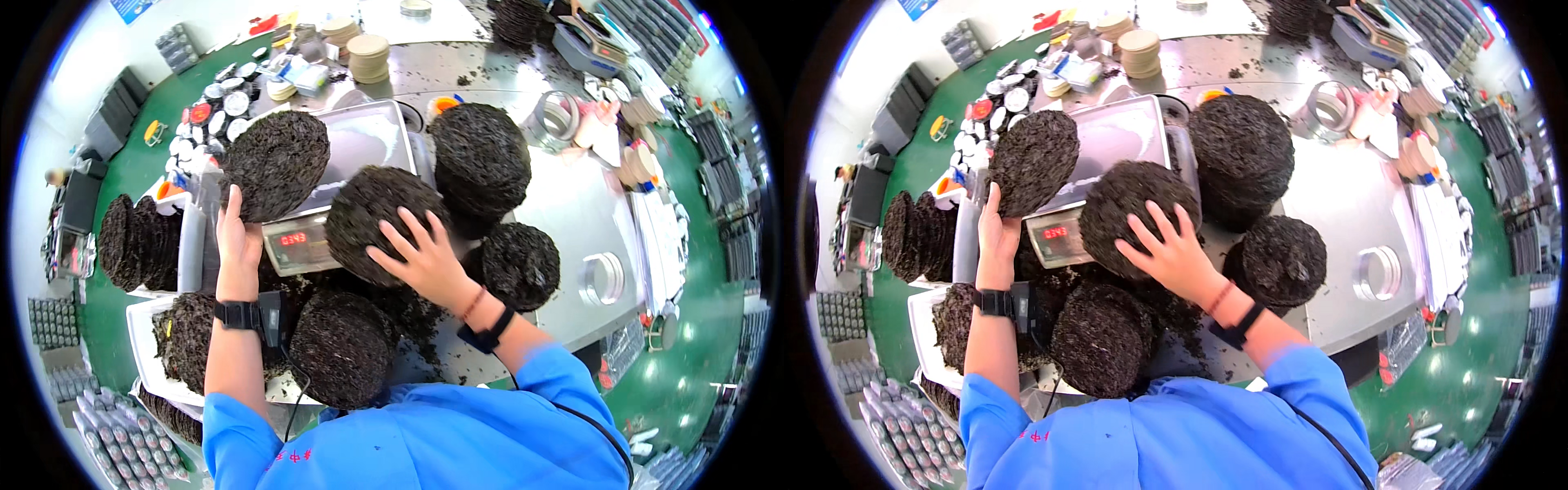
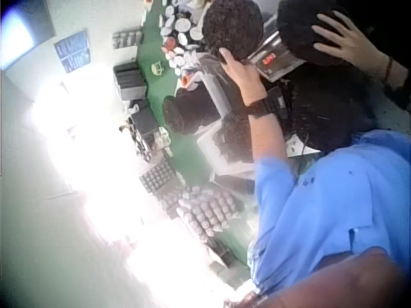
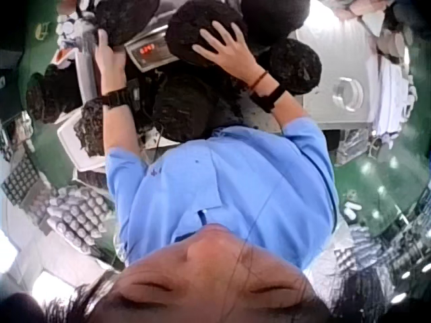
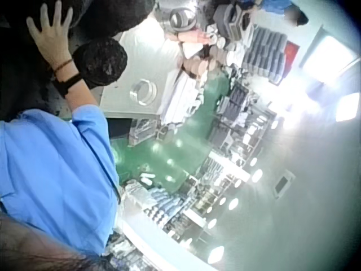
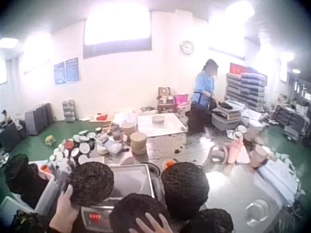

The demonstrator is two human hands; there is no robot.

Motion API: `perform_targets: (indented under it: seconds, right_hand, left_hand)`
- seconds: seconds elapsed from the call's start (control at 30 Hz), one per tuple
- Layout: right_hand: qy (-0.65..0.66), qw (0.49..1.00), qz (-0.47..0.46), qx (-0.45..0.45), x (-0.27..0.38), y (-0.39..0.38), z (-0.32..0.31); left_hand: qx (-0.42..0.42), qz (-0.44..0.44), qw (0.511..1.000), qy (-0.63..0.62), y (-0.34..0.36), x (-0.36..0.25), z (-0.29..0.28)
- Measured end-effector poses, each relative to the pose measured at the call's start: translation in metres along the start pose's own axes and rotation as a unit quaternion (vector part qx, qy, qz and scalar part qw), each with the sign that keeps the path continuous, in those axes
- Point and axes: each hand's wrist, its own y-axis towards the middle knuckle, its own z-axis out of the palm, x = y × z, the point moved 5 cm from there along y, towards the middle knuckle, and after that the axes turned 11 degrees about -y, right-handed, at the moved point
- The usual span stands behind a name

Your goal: The person removes compressed tea discs from a large plastic bag, places them onto an electronic scale to check the weight, and stacks them in columns on a work surface.

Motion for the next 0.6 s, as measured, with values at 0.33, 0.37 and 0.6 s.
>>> perform_targets:
  seconds: [0.33,0.37,0.6]
  right_hand:
    - [-0.217,0.923,0.301,0.100,-0.062,-0.194,-0.075]
    - [-0.245,0.911,0.295,0.152,-0.065,-0.205,-0.063]
    - [-0.123,0.890,0.332,0.287,-0.043,-0.217,-0.017]
  left_hand:
    - [0.137,0.017,0.921,0.364,-0.151,0.022,-0.034]
    - [0.151,0.008,0.909,0.388,-0.164,0.024,-0.049]
    - [0.110,0.031,0.771,0.626,-0.253,0.021,-0.136]
